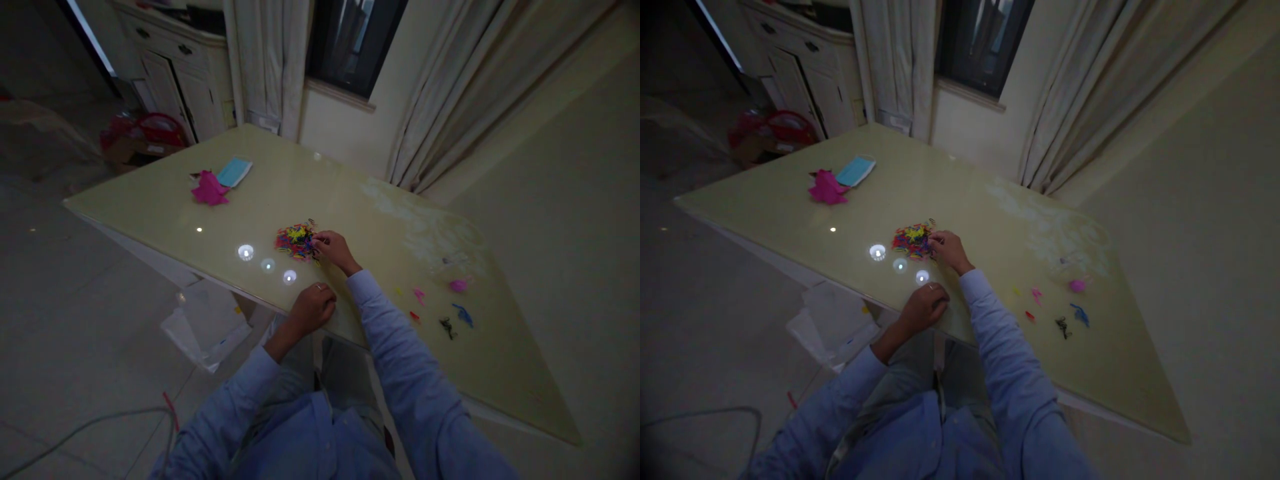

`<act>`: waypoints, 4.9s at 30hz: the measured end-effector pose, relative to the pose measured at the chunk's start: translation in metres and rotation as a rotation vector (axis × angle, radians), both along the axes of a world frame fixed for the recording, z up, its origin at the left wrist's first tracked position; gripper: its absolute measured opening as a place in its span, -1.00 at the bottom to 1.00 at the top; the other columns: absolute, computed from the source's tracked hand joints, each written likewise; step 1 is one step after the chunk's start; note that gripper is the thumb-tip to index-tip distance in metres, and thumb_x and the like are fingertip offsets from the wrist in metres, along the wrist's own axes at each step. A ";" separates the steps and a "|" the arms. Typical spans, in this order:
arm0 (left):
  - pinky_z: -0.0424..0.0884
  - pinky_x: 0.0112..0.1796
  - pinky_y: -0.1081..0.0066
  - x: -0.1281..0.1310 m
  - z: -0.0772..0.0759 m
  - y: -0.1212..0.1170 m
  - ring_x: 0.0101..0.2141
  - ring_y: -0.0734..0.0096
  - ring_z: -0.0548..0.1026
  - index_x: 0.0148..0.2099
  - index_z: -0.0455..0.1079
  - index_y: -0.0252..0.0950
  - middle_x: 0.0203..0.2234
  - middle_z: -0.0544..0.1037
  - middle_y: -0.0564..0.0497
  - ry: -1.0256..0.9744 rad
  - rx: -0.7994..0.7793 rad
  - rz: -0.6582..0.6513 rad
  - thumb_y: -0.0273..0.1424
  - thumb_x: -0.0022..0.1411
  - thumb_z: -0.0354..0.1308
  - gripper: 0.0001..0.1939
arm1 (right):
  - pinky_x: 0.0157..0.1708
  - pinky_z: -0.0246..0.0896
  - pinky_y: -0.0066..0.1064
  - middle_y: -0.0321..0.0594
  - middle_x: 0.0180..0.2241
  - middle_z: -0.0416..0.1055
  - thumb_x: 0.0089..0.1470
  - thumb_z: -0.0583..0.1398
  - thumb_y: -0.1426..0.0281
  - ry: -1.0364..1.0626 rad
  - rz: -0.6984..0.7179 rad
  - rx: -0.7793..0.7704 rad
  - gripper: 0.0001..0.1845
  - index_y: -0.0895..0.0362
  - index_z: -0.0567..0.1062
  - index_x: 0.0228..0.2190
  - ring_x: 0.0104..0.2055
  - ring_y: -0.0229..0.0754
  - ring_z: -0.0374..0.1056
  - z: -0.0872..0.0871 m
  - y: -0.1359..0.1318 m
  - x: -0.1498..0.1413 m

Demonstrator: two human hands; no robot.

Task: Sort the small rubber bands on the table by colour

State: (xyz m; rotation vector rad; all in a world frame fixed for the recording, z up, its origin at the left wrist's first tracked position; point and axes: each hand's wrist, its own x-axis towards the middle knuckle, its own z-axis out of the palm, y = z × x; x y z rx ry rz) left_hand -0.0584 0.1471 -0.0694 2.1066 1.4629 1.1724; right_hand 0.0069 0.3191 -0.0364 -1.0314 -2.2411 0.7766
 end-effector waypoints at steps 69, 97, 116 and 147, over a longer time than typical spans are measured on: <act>0.40 -0.23 0.35 -0.001 -0.001 -0.001 -0.30 0.33 0.44 -0.34 0.39 -0.31 -0.40 0.49 -0.06 0.053 0.013 -0.008 -0.56 0.16 0.04 -0.87 | -0.22 0.28 -0.40 -0.17 -0.32 0.53 0.06 0.26 0.46 0.031 0.141 0.101 -0.82 0.09 0.64 -0.27 -0.28 -0.20 0.40 -0.014 0.001 0.011; 0.38 -0.23 0.36 -0.002 0.001 -0.001 -0.30 0.33 0.45 -0.34 0.40 -0.29 -0.41 0.50 -0.04 0.087 0.014 0.012 -0.55 0.16 0.06 -0.88 | -0.14 0.29 -0.35 -0.13 -0.21 0.43 0.05 0.31 0.39 -0.101 0.190 0.197 -0.79 0.12 0.61 -0.21 -0.17 -0.14 0.37 -0.013 -0.020 0.020; 0.38 -0.25 0.34 -0.002 0.001 -0.002 -0.30 0.32 0.44 -0.37 0.37 -0.29 -0.42 0.47 -0.04 0.134 0.008 0.025 -0.53 0.19 0.04 -0.88 | -0.26 0.24 -0.36 -0.11 -0.27 0.42 0.08 0.26 0.28 -0.262 0.046 0.120 -0.76 0.15 0.62 -0.26 -0.31 -0.17 0.33 -0.010 -0.038 0.020; 0.39 -0.22 0.34 -0.003 0.001 -0.002 -0.29 0.33 0.44 -0.34 0.39 -0.29 -0.40 0.49 -0.06 0.099 -0.004 -0.001 -0.55 0.18 0.03 -0.87 | -0.59 -0.05 -0.49 -0.40 -0.67 0.18 -0.11 0.22 0.22 0.236 -0.192 -0.507 -0.76 0.15 0.41 -0.57 -0.62 -0.35 0.06 0.008 -0.032 0.020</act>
